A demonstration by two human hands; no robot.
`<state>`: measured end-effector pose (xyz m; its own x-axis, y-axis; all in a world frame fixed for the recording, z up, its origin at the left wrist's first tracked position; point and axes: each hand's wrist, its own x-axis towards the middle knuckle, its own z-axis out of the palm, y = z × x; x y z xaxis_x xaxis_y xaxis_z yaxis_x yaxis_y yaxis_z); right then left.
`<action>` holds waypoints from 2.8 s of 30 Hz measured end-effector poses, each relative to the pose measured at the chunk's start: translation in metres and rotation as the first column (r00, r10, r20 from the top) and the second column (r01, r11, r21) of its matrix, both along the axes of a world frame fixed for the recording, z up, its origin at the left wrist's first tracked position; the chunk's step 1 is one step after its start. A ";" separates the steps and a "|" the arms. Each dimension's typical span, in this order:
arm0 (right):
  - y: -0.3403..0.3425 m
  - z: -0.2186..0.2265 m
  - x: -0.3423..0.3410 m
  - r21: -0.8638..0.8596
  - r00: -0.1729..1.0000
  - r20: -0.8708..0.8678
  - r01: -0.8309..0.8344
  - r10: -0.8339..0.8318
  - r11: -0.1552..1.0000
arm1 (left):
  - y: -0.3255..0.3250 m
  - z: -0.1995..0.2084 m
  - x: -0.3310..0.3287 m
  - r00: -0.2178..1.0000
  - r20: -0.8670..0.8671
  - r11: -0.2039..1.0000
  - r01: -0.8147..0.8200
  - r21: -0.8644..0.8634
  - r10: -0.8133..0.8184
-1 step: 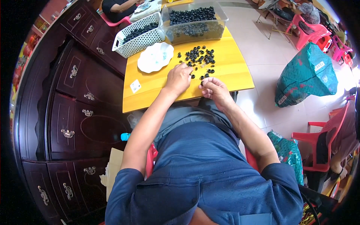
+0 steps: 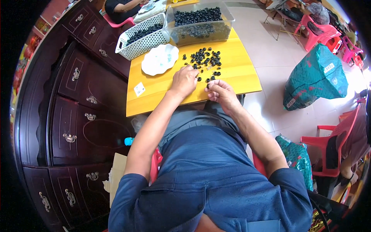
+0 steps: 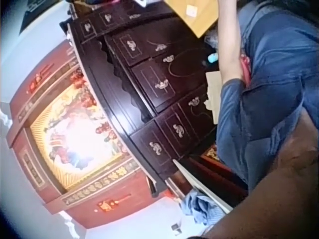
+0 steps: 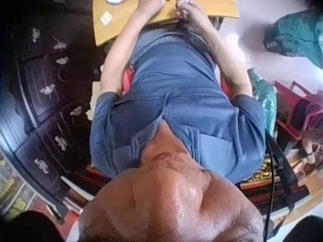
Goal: The person gathers black plastic components from a container and places them on a table. They pick up small clear pins from a plate and insert them into the black components before placing the assembled pieces into a plastic bag.
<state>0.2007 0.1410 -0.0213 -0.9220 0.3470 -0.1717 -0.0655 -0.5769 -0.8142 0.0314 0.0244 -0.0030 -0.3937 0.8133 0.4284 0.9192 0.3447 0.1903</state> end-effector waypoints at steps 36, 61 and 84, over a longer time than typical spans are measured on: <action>0.001 -0.005 -0.001 -0.008 0.998 -0.034 -0.048 0.048 0.999 | -0.006 0.015 0.047 0.933 0.307 0.933 0.075 0.351 -0.190; 0.004 -0.001 -0.003 -0.034 0.991 -0.084 0.106 -0.108 0.994 | 0.053 0.003 0.008 0.990 0.136 0.995 0.040 -0.088 -0.027; 0.008 -0.004 -0.008 0.013 0.991 -0.051 0.121 -0.120 0.993 | 0.032 0.021 0.014 0.936 0.348 0.994 0.010 0.107 -0.047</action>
<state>0.1930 0.1493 -0.0254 -0.8807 0.4583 -0.1197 -0.1745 -0.5490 -0.8174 0.0452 0.0559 0.0177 -0.5108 0.7858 0.3487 0.7974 0.2814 0.5338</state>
